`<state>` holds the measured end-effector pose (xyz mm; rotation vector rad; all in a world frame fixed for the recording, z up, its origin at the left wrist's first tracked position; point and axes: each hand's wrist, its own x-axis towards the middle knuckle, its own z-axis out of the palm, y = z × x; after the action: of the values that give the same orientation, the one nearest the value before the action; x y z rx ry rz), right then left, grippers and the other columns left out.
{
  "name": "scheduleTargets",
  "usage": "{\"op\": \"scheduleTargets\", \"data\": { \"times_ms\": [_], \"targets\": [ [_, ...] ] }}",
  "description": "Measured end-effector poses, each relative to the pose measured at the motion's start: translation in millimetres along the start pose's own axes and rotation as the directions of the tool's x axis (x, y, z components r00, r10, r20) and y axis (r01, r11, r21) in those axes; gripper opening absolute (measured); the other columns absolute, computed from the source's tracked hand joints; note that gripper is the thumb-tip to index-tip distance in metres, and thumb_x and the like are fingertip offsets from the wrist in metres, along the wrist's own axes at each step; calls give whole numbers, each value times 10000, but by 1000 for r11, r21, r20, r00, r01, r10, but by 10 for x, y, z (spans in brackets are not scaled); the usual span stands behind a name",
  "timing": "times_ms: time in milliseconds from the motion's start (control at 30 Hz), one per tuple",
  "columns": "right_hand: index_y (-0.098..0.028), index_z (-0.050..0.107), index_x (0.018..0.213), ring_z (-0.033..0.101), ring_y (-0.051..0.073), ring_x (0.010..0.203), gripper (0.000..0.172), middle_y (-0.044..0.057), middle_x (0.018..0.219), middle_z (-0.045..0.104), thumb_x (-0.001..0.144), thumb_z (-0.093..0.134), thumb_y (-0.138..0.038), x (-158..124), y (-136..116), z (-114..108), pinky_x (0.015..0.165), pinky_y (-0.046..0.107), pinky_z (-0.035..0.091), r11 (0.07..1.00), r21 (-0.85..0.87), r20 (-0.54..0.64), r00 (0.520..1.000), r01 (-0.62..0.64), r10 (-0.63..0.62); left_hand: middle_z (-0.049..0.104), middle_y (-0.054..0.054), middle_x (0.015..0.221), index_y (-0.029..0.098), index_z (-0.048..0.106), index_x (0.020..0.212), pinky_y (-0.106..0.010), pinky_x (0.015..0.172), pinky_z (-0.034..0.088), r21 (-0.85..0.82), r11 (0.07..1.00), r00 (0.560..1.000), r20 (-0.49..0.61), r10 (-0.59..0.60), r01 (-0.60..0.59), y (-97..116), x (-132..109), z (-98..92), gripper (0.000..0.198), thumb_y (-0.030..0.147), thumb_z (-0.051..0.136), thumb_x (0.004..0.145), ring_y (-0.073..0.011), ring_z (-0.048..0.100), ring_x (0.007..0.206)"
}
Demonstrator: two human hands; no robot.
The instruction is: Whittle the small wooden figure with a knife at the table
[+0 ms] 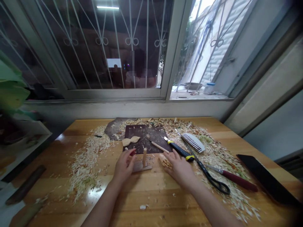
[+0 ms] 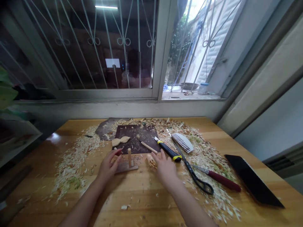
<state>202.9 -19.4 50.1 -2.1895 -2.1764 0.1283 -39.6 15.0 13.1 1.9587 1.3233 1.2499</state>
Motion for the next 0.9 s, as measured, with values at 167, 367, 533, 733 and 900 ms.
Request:
{"op": "scheduleTargets", "data": {
  "times_ms": [167,367,533,733,900],
  "targets": [
    [-224,489,1235,582,201,815,501,74,904,637,772,556,-402,36,-453,-148,696,286,436,884,429,-147,980,185,-134,607,-77,995,193,543,1080,-346,849,448,145,989,999,-32,41,-36,-69,23,1,271,220,433,835,-182,566,927],
    [-201,555,793,534,131,544,178,-27,566,569,844,433,-320,126,-871,-40,502,210,328,732,660,-121,985,170,-121,584,-82,1052,203,538,1102,-343,871,435,169,985,996,83,20,-34,76,14,-74,302,256,463,814,-193,547,974],
    [-195,531,796,544,141,584,137,-10,612,580,847,411,-241,93,-774,12,546,228,365,687,632,-280,932,359,-229,567,-103,1158,212,496,1189,-363,864,427,159,986,969,234,-82,46,176,10,-144,456,331,551,752,-230,557,979],
    [-192,564,927,584,135,629,194,33,755,626,877,409,-298,-12,-630,151,549,237,454,393,831,-338,918,394,-207,643,-90,1044,203,532,1122,-319,777,435,97,958,930,231,-286,270,142,6,-91,420,338,560,726,-239,596,912],
    [-170,577,849,603,150,661,258,58,766,634,883,407,-361,-11,-554,224,499,237,472,169,944,-240,941,284,-239,657,-70,798,134,622,827,-281,676,428,-54,895,879,220,-422,443,94,47,-29,276,367,534,708,-204,586,752]
  ]
}}
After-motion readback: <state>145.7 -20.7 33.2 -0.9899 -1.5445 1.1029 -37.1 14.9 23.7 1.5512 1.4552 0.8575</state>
